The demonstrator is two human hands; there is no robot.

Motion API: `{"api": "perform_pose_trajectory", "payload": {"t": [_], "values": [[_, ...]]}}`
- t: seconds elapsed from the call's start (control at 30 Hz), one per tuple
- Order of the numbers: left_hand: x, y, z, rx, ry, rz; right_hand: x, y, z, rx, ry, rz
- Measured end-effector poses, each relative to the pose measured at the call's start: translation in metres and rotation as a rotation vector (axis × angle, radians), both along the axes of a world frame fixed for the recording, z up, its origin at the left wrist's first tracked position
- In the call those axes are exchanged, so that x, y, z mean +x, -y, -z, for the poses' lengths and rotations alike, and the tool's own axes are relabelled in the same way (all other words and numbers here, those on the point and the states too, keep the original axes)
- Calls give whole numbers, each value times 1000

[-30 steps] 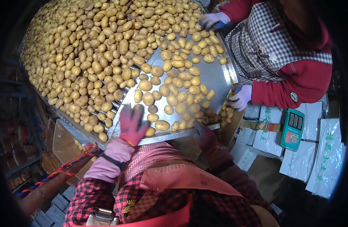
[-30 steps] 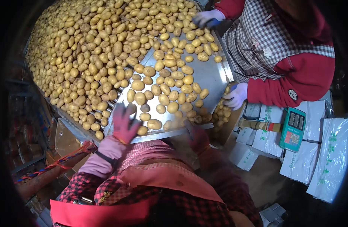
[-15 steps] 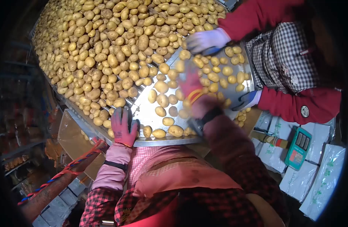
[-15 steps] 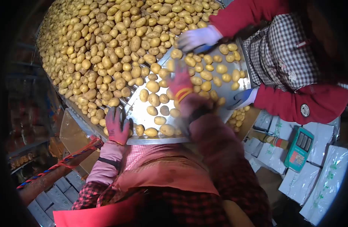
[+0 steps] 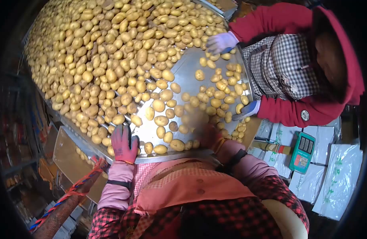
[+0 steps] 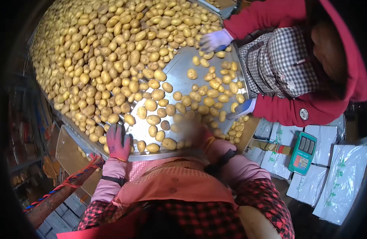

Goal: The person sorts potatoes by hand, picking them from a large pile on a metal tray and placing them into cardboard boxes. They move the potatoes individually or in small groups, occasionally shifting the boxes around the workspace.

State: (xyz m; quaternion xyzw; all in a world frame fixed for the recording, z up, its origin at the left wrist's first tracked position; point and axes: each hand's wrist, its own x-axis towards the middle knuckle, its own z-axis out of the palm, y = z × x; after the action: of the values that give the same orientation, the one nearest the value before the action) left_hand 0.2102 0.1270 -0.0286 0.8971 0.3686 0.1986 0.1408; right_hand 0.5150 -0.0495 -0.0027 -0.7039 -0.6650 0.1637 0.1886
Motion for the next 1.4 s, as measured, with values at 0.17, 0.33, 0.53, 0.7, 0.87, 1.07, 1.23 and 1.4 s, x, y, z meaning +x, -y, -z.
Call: {"api": "perform_pose_trajectory", "payload": {"t": [0.17, 0.33, 0.53, 0.7, 0.87, 1.07, 1.23, 1.4], "values": [[-3, 6, 4, -12, -36, -10, -32, -3, 17, -212, -278, -78], [-3, 6, 11, -12, -31, -15, -31, -4, 12, -46, -251, 10], [51, 29, -14, 113, -75, 127, -11, 71, -10, -93, -334, 289], [127, 68, -3, -109, -215, 507, -23, 99, 8, -60, -272, 288], [50, 45, -7, -10, -65, 207, -21, 120, 33, -37, -406, 288], [-48, 36, 6, 99, -118, -150, -6, 100, 40, 96, -157, 256], [-45, 45, 8, 78, -157, -195, -21, 25, 42, 362, 32, -30], [-33, 57, -10, -194, 146, -71, -57, -43, 27, -350, 61, 185]]}}
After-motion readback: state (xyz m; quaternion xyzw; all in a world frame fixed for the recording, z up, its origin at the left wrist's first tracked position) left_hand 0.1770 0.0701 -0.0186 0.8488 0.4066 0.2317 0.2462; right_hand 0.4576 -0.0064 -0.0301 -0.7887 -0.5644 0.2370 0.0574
